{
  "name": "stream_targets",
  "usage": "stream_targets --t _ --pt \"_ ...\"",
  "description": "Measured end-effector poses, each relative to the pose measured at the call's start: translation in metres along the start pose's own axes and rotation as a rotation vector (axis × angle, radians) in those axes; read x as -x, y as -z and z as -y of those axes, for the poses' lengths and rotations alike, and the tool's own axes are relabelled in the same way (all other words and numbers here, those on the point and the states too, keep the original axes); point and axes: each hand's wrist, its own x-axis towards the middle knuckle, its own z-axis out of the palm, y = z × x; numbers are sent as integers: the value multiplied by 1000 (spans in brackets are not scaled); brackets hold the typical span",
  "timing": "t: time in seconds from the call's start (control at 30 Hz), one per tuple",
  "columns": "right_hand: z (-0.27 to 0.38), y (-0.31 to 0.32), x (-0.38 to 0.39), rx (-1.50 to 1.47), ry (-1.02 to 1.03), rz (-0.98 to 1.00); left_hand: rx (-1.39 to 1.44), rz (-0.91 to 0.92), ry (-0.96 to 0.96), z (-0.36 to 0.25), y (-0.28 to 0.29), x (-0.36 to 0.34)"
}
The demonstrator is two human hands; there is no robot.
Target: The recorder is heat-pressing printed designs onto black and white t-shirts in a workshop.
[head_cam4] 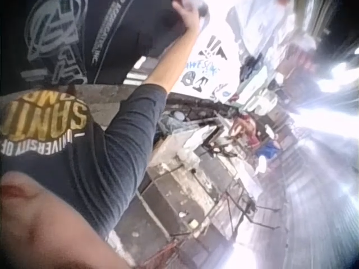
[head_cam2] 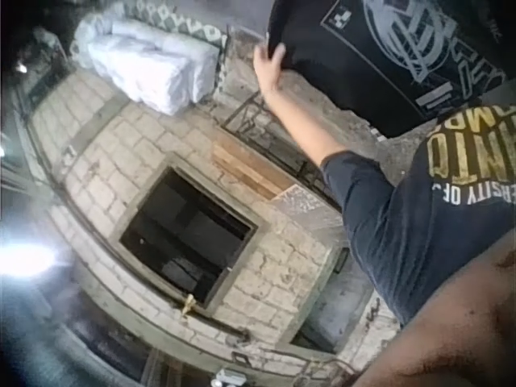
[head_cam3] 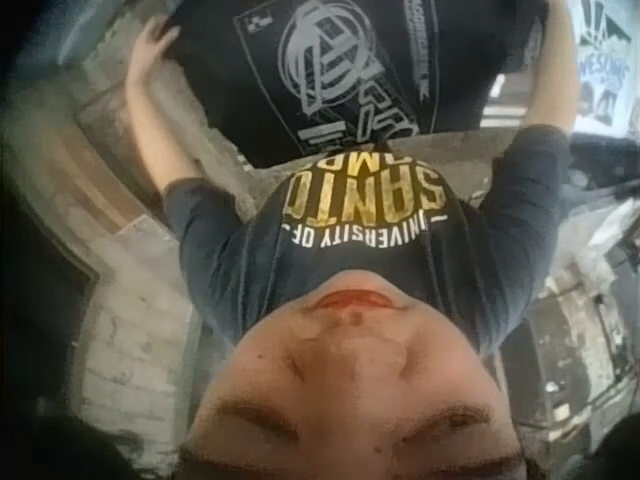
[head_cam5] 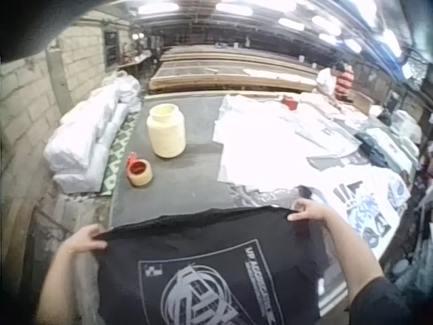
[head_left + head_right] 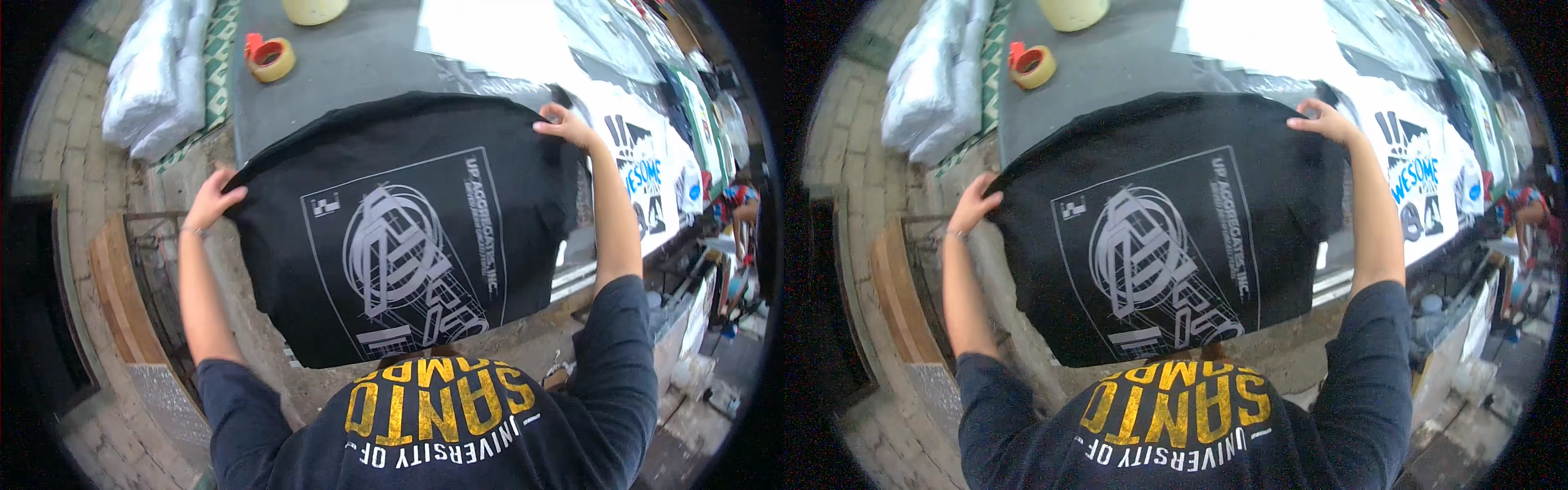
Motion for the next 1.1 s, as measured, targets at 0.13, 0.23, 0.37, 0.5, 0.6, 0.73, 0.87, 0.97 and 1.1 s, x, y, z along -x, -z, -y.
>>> stream_targets --t 0.13,0.23,0.37,0.5,0.6,0.73,0.87,0.97,1.1 --pt "-44 40 49 411 -313 371 -46 354 365 48 43 67" --pt "-101 45 97 -359 -104 -92 -30 14 323 89 53 104" --pt "-75 16 115 -892 105 -419 818 -626 202 52 14 114" --pt "-49 -18 91 156 24 -1048 -36 -900 -50 72 -6 81" --pt "-44 -35 72 425 -229 -828 -431 -833 73 84 -28 70" --pt "-85 -72 54 308 -196 -794 -477 -662 419 89 -56 92" --pt "-101 -115 128 -201 119 -995 50 -1024 43 65 -104 181" --pt "-85 -187 239 -437 122 -832 121 -1020 109 48 -194 273" --pt "-97 -267 308 -458 197 -699 325 -1002 149 41 -288 321"
